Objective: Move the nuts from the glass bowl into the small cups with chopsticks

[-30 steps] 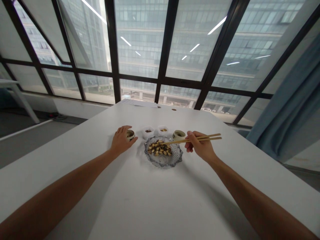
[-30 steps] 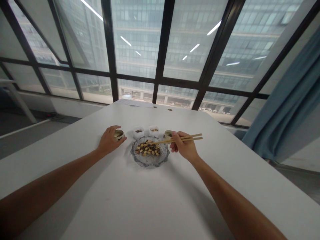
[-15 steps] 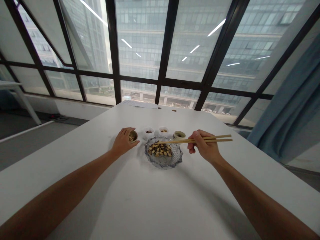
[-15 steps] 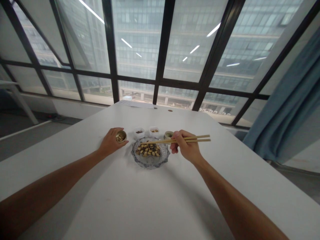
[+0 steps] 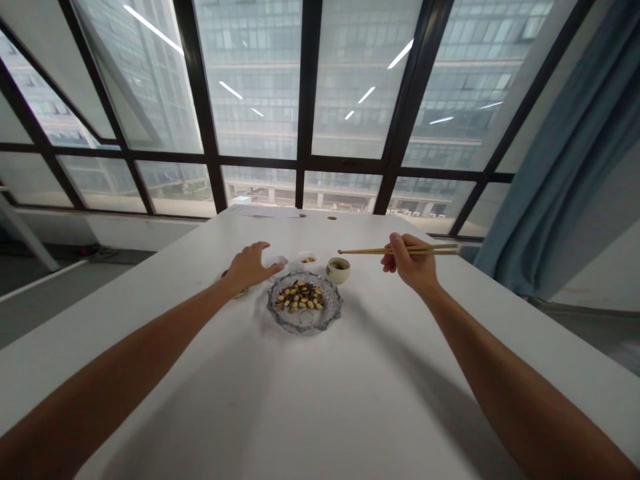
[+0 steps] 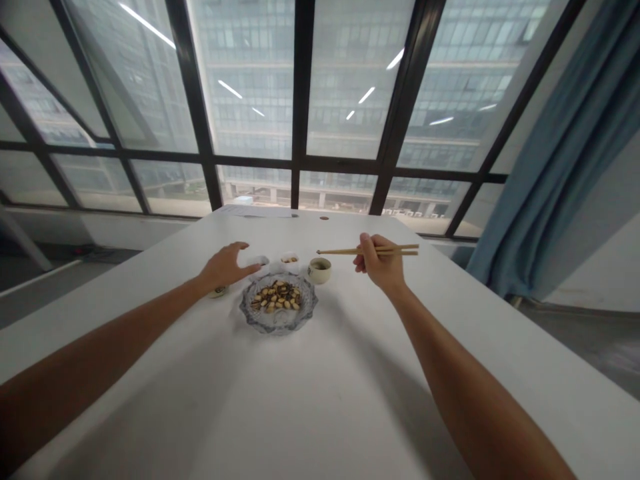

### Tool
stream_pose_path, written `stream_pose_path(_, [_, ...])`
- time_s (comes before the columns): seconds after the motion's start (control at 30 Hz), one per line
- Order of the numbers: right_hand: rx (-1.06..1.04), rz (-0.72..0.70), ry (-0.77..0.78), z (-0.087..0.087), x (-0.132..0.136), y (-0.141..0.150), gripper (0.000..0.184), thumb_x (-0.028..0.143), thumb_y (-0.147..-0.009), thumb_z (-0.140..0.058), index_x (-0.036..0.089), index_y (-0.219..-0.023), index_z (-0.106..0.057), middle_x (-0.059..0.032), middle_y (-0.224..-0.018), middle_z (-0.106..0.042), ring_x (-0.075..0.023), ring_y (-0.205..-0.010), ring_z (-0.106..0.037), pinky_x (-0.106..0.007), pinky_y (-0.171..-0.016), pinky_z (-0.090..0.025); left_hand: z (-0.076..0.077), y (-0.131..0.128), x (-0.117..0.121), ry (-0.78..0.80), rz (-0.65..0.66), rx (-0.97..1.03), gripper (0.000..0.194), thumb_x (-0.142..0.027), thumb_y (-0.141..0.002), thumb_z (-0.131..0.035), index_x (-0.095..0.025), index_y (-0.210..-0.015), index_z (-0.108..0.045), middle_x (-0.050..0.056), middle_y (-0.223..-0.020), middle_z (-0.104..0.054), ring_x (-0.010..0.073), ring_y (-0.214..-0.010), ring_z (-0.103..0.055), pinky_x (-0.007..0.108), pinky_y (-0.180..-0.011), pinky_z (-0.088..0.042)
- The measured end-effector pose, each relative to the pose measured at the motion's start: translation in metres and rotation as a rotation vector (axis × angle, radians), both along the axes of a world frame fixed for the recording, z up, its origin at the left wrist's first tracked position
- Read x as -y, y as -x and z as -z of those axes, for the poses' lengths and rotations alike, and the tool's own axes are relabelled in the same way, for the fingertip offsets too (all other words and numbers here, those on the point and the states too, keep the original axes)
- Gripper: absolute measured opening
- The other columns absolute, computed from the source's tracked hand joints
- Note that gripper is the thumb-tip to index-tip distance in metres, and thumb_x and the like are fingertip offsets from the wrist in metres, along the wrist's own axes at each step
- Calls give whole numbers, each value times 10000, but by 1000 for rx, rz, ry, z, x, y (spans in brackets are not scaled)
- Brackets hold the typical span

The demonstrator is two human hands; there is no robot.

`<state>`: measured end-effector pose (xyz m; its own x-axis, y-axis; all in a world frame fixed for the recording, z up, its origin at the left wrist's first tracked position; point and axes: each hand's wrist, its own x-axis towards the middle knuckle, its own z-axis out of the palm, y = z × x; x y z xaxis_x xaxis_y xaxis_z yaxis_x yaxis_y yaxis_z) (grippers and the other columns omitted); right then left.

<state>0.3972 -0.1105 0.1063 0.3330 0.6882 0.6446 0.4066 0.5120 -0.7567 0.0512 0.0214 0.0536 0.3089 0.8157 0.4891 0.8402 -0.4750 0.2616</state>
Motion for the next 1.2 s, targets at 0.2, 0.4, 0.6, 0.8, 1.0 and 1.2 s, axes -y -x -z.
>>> stream_pose_path(0.2, [206, 12, 70, 7, -3, -12, 620, 770, -880, -570, 185, -679, -615, -36, -511, -649, -129, -367, -575, -210, -337, -417, -17, -124, 5, 176, 259, -232, 827, -631, -817, -669, -185, -1467, -420, 163, -1399, -629, 336, -1344, -551, 472, -1169, -350])
stream_pose_path(0.4, [333, 28, 102, 12, -3, -16, 627, 759, -920, -507, 201, -651, -600, -47, -530, -662, -148, -393, -602, -232, -371, -441, -16, -165, -9, 375, 357, -292, 880, -528, -807, -693, -242, -1529, -276, 146, -1463, -598, 317, -1432, -477, 587, -1240, -86])
stream_pose_path(0.6, [393, 35, 116, 13, -1, -14, 640, 733, -950, -469, 202, -620, -606, -45, -518, -650, -148, -411, -604, -239, -408, -436, -15, -166, -12, 261, 484, -240, 918, -444, -679, -819, -273, -1453, -357, 76, -1329, -693, 303, -1323, -573, 577, -1219, -147])
stream_pose_path(0.8, [472, 21, 191, 11, -1, -8, 644, 800, -851, -557, 204, -619, -631, -38, -492, -626, -160, -443, -587, -253, -428, -416, -12, -166, -8, 211, 494, -207, 876, -441, -674, -814, -260, -1425, -400, 76, -1288, -706, 300, -1253, -618, 543, -1196, -216])
stream_pose_path(1.0, [412, 10, 253, 7, 2, -4, 692, 850, -850, -482, 206, -627, -596, -50, -529, -642, -162, -443, -596, -253, -421, -427, -11, -163, -11, 262, 424, -206, 788, -486, -760, -753, -235, -1423, -408, 91, -1331, -695, 294, -1274, -615, 485, -1163, -309])
stream_pose_path(1.2, [505, 4, 221, 7, 2, 3, 662, 825, -861, -511, 211, -634, -609, -31, -504, -627, -161, -450, -578, -258, -437, -415, -13, -161, -12, 282, 399, -228, 742, -501, -803, -718, -230, -1425, -418, 97, -1328, -705, 279, -1292, -609, 465, -1173, -314])
